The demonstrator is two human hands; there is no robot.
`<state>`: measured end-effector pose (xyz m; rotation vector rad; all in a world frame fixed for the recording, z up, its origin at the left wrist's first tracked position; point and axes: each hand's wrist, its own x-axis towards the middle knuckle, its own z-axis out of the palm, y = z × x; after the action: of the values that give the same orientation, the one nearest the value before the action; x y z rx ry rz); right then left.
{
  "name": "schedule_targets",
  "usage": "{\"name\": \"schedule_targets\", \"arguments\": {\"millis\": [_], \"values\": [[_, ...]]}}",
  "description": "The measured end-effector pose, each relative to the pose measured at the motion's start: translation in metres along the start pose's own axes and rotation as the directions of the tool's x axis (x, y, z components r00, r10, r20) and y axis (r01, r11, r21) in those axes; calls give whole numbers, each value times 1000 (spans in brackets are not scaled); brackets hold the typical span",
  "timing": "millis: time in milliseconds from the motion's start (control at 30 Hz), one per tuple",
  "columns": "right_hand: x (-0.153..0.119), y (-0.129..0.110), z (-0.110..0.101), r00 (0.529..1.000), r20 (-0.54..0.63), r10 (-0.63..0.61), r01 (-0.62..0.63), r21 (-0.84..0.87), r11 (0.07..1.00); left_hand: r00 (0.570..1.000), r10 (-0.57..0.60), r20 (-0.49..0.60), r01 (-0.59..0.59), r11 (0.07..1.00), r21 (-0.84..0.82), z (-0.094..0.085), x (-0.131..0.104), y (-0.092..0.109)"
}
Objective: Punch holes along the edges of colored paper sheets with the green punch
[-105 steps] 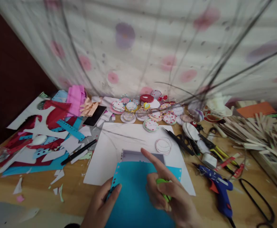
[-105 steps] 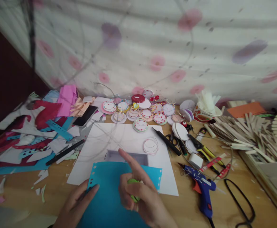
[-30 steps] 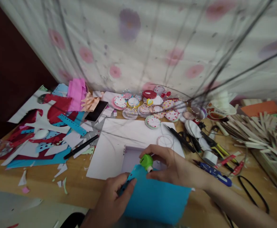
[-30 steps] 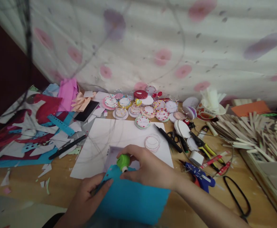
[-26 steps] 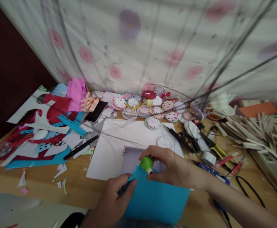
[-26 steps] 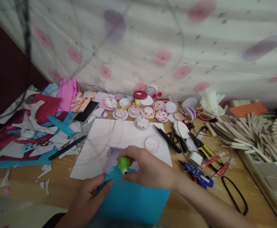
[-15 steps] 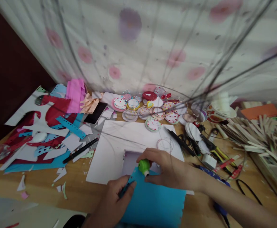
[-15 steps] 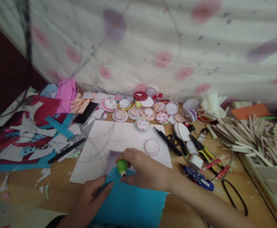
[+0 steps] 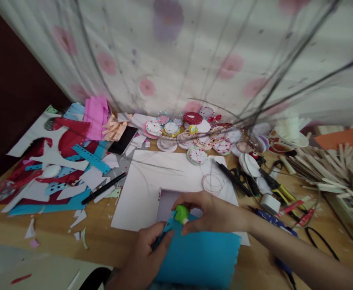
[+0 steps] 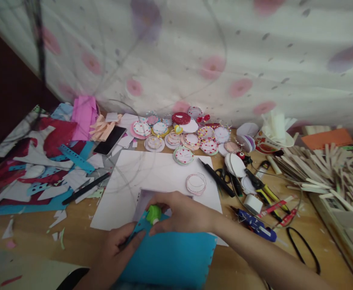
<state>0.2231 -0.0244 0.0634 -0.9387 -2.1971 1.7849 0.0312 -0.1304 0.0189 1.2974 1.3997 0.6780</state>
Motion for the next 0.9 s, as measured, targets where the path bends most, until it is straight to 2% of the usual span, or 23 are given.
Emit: {"name": "schedule_targets", "arguments": {"millis": [100, 200, 500, 700, 900], "values": [[0, 2, 1, 999, -23, 29, -29, 11, 1000, 1000, -4, -5, 4, 1000, -1, 1, -1, 0], [-1, 0, 1, 999, -30, 31, -32, -48, 998, 1000, -9, 10, 9, 1000, -8, 1, -2, 1], [3, 1, 4, 1000, 15, 22, -21, -120, 993, 999, -37, 36, 38, 999, -6, 1, -6, 5], [4, -2, 7, 999, -5, -44, 42, -259, 965, 999, -28, 40, 29, 1000, -12, 3, -4, 0], [3, -8, 12, 997, -46, -66, 40, -437, 898, 999, -9, 37, 8, 1000, 24, 2, -4, -3]]}}
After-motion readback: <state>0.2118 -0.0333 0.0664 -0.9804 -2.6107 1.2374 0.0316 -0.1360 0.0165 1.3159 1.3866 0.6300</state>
